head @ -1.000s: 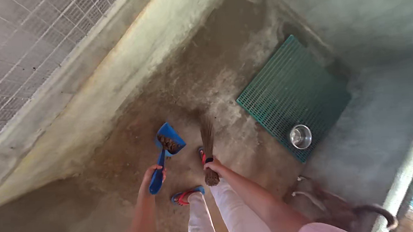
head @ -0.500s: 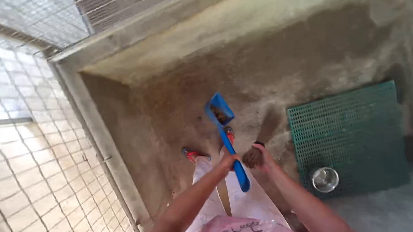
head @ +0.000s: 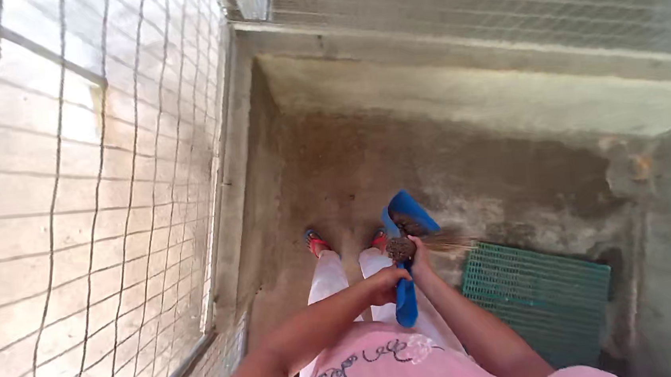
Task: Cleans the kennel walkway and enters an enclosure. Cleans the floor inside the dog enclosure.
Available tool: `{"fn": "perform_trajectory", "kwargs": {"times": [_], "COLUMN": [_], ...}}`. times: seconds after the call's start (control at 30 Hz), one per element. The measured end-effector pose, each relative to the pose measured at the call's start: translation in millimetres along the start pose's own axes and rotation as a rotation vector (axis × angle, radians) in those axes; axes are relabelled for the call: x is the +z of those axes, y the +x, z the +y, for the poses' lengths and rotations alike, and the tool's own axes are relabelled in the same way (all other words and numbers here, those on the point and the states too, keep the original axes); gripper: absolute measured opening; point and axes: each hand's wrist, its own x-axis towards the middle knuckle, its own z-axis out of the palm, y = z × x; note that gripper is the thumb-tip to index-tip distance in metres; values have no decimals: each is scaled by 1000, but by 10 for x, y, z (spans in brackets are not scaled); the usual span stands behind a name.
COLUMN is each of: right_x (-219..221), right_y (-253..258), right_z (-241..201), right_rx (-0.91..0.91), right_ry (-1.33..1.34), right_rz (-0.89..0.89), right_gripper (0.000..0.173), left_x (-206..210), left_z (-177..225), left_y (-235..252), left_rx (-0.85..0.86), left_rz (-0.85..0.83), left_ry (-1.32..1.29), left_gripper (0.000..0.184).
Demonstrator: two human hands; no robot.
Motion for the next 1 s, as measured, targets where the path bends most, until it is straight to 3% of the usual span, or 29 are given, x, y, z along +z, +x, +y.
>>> {"fn": "perform_trajectory", "kwargs": {"times": [0.13,0.2,0.3,0.4,0.5,0.6,0.7,0.8,0.9,1.0], "right_x": [172,226,201,95,-36,-117,-28,173,356,503], "right_y": [116,200,436,531,546,465,335,224,-52,-210], "right_z": [196,257,207,-112,-562,-813,-872,-763,-531,-185], "right_rx": [9,27,56,158,266,258,226,201,153,118], "right_ry": [-32,-63,-154,-283,-442,-576,-705,-828,-925,-923], "right_rz": [-114,-168,-292,-430,-598,-779,-847,-839,-794,-760], "right_gripper": [32,33,37,44,56,63,61,60,60,58], "left_x": [-139,-174,-281,-684,-1151,-1458,-1412,-1455,-1654,-1798], "left_z": [-223,-299,-378,-819,-1579,-2479,-3090,-3395,-3524,-3801], "left_y": [5,19,-139,-453,-1087,-1826,-2537,-3053,-3261,-3274], "left_rx": [45,72,171,375,473,645,722,644,761,853], "left_rz": [59,93,242,628,1210,1666,2013,2026,1901,1900], "left_ry": [-208,-248,-349,-574,-909,-1397,-1441,-1236,-1160,-1008], "left_gripper": [47,44,51,51,52,80,93,74,51,49]}}
